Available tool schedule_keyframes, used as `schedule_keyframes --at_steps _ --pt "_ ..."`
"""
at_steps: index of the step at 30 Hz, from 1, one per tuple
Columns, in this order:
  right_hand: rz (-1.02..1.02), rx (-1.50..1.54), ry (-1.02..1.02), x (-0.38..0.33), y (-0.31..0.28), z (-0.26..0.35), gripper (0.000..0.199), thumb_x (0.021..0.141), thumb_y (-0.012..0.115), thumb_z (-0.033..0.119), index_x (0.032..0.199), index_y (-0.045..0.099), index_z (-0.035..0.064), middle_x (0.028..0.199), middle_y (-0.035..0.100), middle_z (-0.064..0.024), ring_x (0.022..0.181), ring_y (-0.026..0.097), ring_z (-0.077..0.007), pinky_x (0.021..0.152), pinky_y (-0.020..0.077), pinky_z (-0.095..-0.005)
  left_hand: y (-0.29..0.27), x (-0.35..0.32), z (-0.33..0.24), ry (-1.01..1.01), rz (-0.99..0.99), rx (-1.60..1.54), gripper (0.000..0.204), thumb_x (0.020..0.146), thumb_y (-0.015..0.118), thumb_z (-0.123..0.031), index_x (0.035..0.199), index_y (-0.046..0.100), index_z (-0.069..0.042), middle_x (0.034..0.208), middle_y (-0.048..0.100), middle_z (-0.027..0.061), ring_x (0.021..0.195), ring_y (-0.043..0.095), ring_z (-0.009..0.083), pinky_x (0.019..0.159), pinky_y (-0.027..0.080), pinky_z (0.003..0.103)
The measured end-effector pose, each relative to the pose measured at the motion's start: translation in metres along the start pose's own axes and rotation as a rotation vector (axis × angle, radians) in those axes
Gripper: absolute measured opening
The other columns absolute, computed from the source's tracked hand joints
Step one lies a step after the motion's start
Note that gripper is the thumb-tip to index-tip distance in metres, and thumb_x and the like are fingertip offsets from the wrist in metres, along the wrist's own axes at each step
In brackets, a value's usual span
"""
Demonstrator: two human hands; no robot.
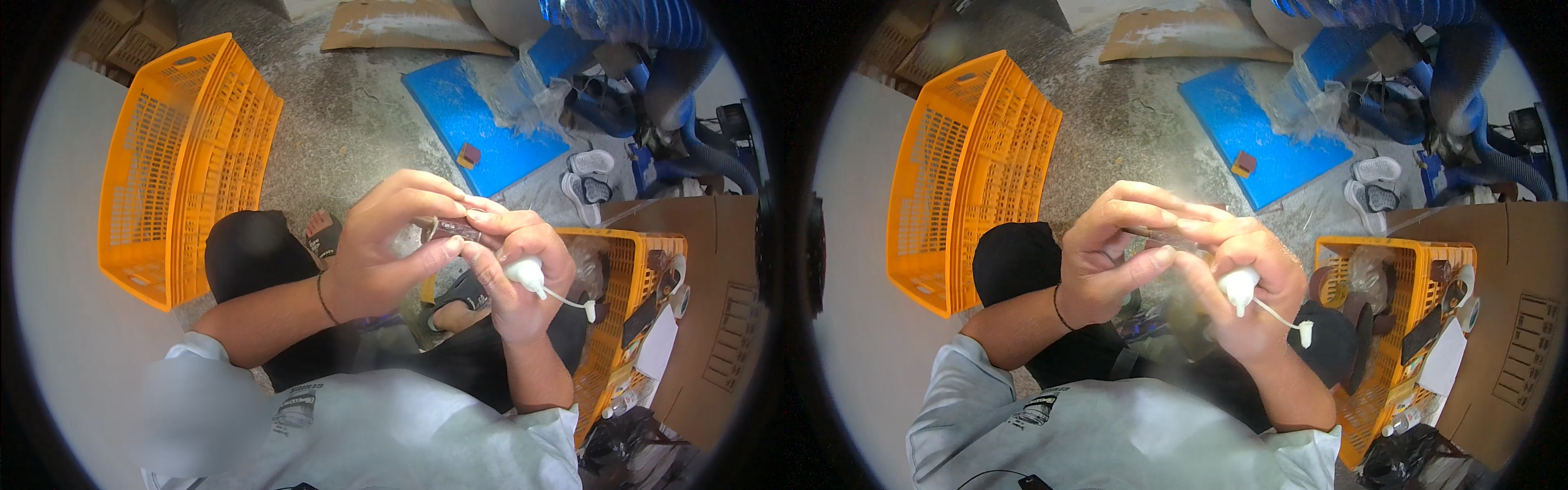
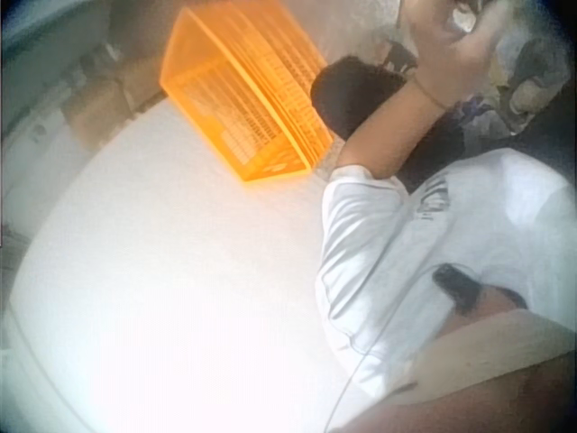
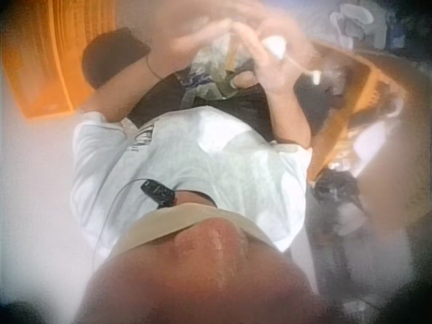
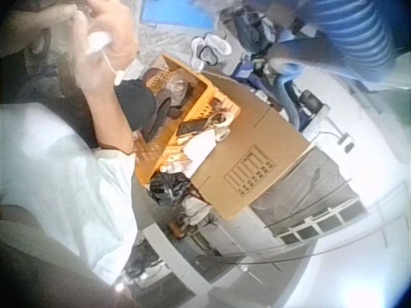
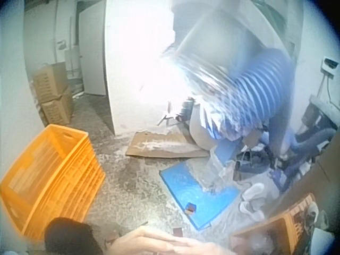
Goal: The person cuts a piece of cardboard with scissors, then attaches it to a cylindrical object. They apply glue to the cardboard and press it onto the cylinder, adjusting the fit. The person handles small parts and tools while seated on the floor.
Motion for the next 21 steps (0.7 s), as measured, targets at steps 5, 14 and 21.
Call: schedule_keyframes --at_steps 5,14,21 --pt "-0.094 0.135 0.101 0.0 -0.011 -0.007 0.029 0.079 0.075 -0.014 0.08 0.053 0.0043 0.107 0.073 -0.0197 0.11 0.069 -0.0317 0.095 0.0542 -0.0435 0.005 0.003 0.007 -0.074 0.003 -0.093 0.05 0.081 0.081 -0.009 0.125 0.057 -0.004 0.119 0.063 0.0129 0.102 0.066 0.0229 0.087 0.054 0.035" --pt "-0.113 0.253 0.255 -0.002 -0.02 -0.017 0.03 0.076 0.076 -0.014 0.081 0.053 0.0053 0.105 0.072 -0.0201 0.108 0.069 -0.0292 0.097 0.0539 -0.0421 0.011 0.005 -0.007 0.027 0.189 0.2 0.062 0.078 0.081 -0.004 0.134 0.054 -0.004 0.128 0.056 0.0168 0.118 0.059 0.0284 0.099 0.049 0.037" --pt "-0.1 0.228 0.242 0.001 -0.018 -0.016 0.029 0.077 0.075 -0.014 0.08 0.054 0.0054 0.105 0.072 -0.0187 0.107 0.068 -0.0269 0.095 0.0537 -0.0393 0.01 0.006 -0.005 0.021 0.175 0.176 0.053 0.079 0.08 -0.002 0.128 0.058 -0.003 0.126 0.059 0.0147 0.112 0.064 0.0267 0.096 0.052 0.036"
Point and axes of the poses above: each hand's wrist, its own x-axis towards the middle knuckle, its own y-axis out of the palm, z = x × y, the point moved 9 cm from there along x, towards the middle knuckle
